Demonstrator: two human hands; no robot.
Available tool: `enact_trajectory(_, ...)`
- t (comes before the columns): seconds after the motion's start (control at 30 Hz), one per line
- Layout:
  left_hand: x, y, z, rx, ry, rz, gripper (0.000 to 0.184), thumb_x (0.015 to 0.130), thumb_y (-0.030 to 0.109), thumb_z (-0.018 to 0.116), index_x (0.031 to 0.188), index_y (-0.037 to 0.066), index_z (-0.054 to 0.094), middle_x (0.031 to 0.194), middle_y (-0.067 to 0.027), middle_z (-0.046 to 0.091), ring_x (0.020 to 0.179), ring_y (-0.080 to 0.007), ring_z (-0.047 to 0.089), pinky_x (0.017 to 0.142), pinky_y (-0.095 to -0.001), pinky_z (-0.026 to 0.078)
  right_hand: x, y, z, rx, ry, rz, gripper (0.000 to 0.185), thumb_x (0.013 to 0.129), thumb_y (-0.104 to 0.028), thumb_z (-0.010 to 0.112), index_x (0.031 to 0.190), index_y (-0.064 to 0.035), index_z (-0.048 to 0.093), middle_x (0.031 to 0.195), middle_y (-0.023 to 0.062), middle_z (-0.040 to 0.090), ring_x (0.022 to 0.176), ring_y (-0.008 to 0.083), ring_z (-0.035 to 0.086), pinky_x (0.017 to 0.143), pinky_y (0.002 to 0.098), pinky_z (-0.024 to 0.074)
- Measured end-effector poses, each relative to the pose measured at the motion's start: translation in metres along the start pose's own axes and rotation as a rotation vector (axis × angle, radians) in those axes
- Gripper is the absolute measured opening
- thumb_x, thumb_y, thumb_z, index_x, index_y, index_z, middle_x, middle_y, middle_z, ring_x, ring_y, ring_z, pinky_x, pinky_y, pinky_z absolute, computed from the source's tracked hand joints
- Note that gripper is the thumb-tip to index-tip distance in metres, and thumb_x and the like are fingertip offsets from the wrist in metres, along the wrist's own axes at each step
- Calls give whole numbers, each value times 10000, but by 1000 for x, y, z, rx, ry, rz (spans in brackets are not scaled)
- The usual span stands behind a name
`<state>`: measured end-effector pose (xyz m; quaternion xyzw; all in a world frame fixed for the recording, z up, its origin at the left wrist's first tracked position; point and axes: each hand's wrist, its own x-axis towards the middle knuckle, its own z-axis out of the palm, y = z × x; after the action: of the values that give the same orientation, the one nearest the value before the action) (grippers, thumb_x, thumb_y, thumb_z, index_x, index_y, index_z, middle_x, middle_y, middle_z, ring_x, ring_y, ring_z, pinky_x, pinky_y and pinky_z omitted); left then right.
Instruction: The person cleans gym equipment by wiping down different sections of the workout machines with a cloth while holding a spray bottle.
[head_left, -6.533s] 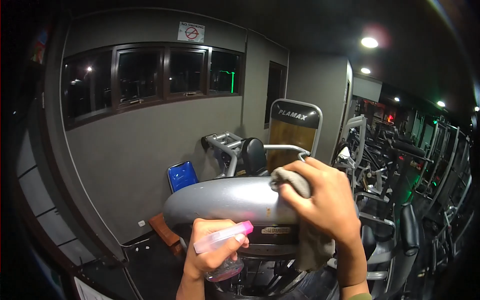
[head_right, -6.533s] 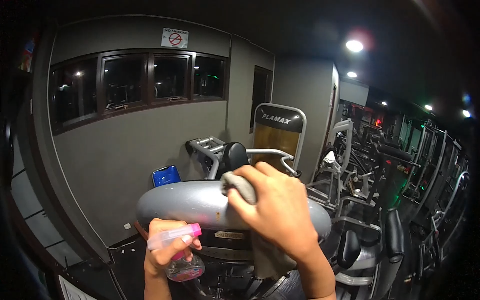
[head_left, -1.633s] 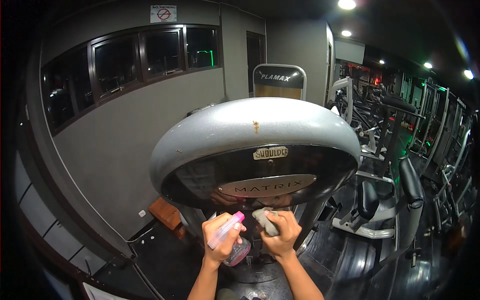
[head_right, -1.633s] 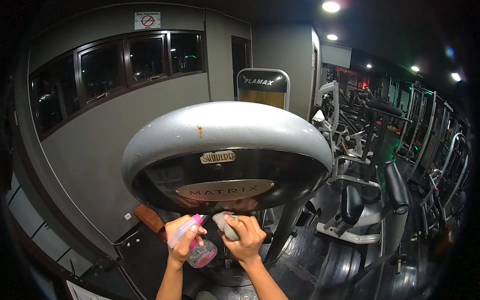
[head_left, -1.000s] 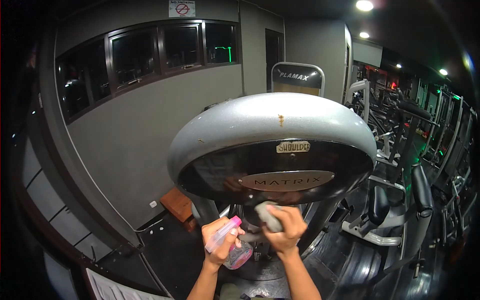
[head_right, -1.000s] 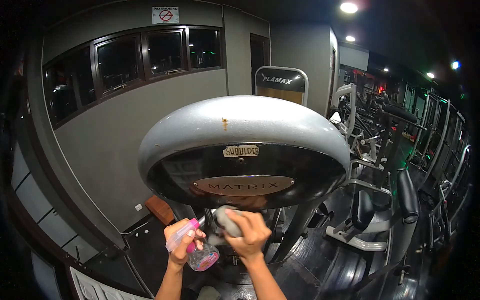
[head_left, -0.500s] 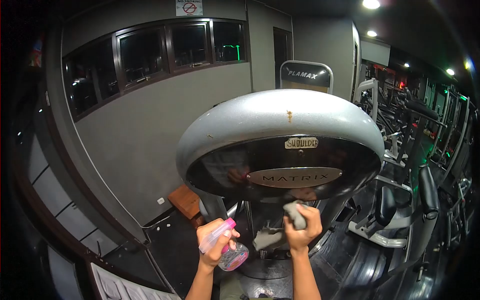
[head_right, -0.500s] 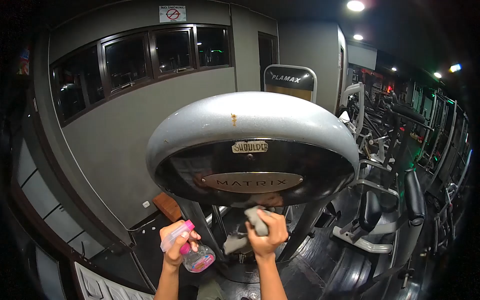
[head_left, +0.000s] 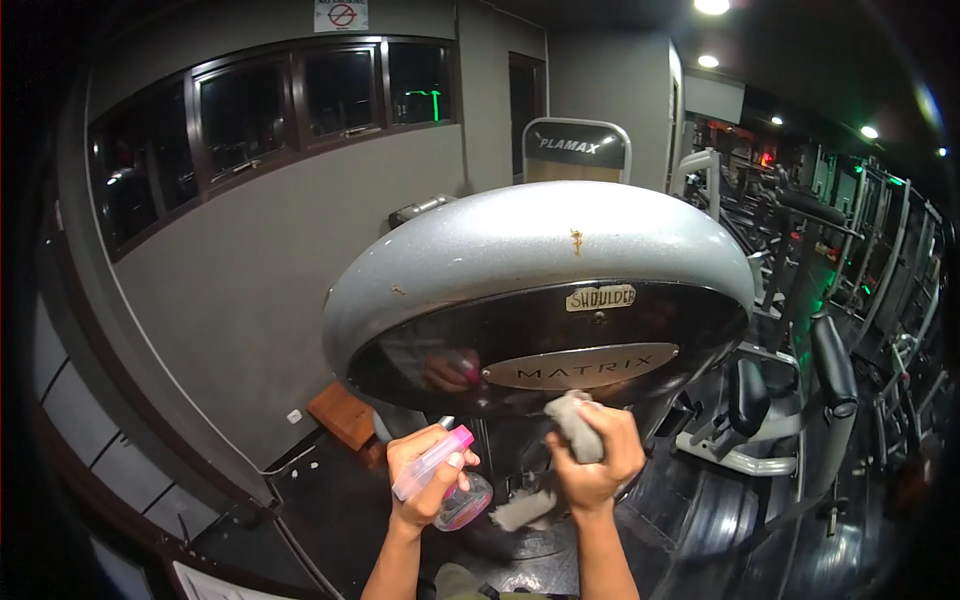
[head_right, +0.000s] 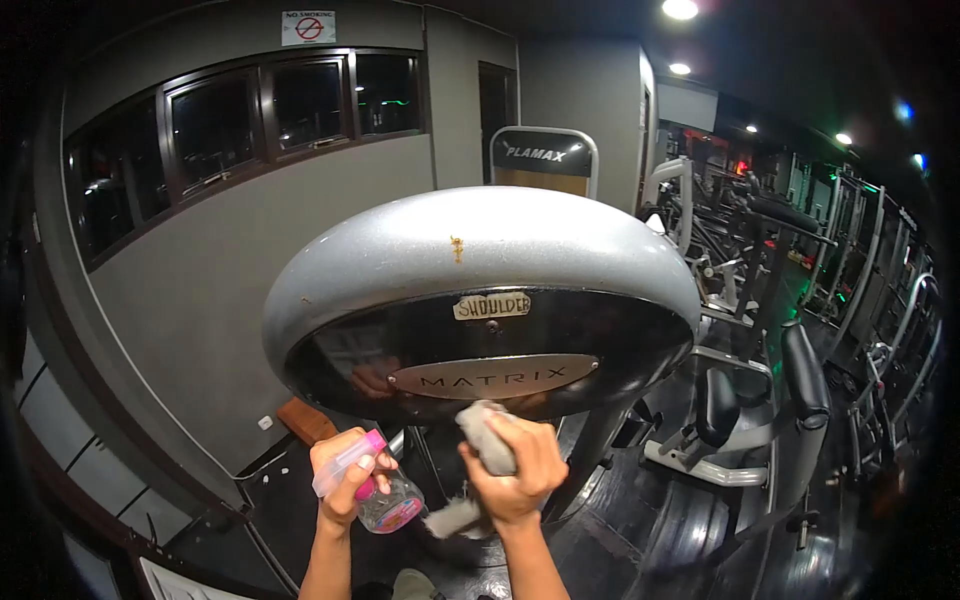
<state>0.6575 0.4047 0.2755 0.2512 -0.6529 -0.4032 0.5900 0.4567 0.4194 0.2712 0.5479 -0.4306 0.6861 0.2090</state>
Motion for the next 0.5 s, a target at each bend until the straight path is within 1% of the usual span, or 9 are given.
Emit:
enact_trajectory(0.13,16,7,2,56,-34,41,326,806,226,605,780,-98,642,729,-154,656,511,-161,623,510,-244,496,-5,-16,20,-26,-245,-120,486,468,-134,836,942,-145,731,887,49,707,716,230,645,615,340,526)
enact_trajectory(0.17,18,8,1,69,-44,50,326,806,226,606,777,-97,643,728,-154,655,512,-162,624,510,-243,496,-6,-19,20,-48,-261,-102,478,479,-140,841,945,-155,734,882,40,710,722,220,649,617,332,531)
enact_trajectory(0.2,21,8,-1,84,-55,62,326,806,226,607,775,-96,645,727,-154,655,512,-163,626,509,-243,496,-3,-19,18,-50,-225,-93,468,487,-141,843,942,-150,732,879,40,712,724,221,651,622,332,533)
enact_trajectory(0.23,23,6,-2,62,-58,127,213,817,147,623,771,-53,677,686,-96,651,505,-119,605,502,-240,453,1,-16,12,-51,-189,-84,458,496,-141,845,939,-145,730,877,41,713,726,222,653,628,332,535)
enact_trajectory(0.27,24,6,-5,67,-64,120,211,815,146,623,768,-52,678,685,-96,651,506,-121,607,500,-241,453,4,-12,6,-53,-156,-73,448,504,-142,846,936,-140,728,874,41,715,728,223,655,633,333,538)
enact_trajectory(0.33,26,10,-9,70,-75,104,207,812,143,625,763,-51,679,682,-97,653,506,-124,609,498,-242,453,7,-6,3,-59,2,-3,392,531,-123,849,897,-111,712,858,61,719,738,244,664,650,349,541)
enact_trajectory(0.4,30,11,-15,79,-97,143,210,809,148,630,762,-51,680,678,-97,655,506,-125,610,497,-242,453,8,-13,11,-75,28,-35,429,512,-120,854,921,-119,723,867,62,715,740,239,664,637,336,536)
enact_trajectory(0.47,35,13,-20,89,-106,190,210,807,150,633,762,-49,681,679,-97,656,503,-125,609,496,-240,453,9,-31,26,-54,-109,-107,406,527,-88,829,916,-95,714,866,87,705,712,256,658,640,337,531)
enact_trajectory(0.5,37,16,-22,79,-108,177,207,805,150,634,759,-46,682,678,-96,656,508,-126,609,500,-241,454,8,-38,32,-81,-166,-135,425,514,-118,850,920,-120,725,853,67,700,687,230,641,606,321,515)
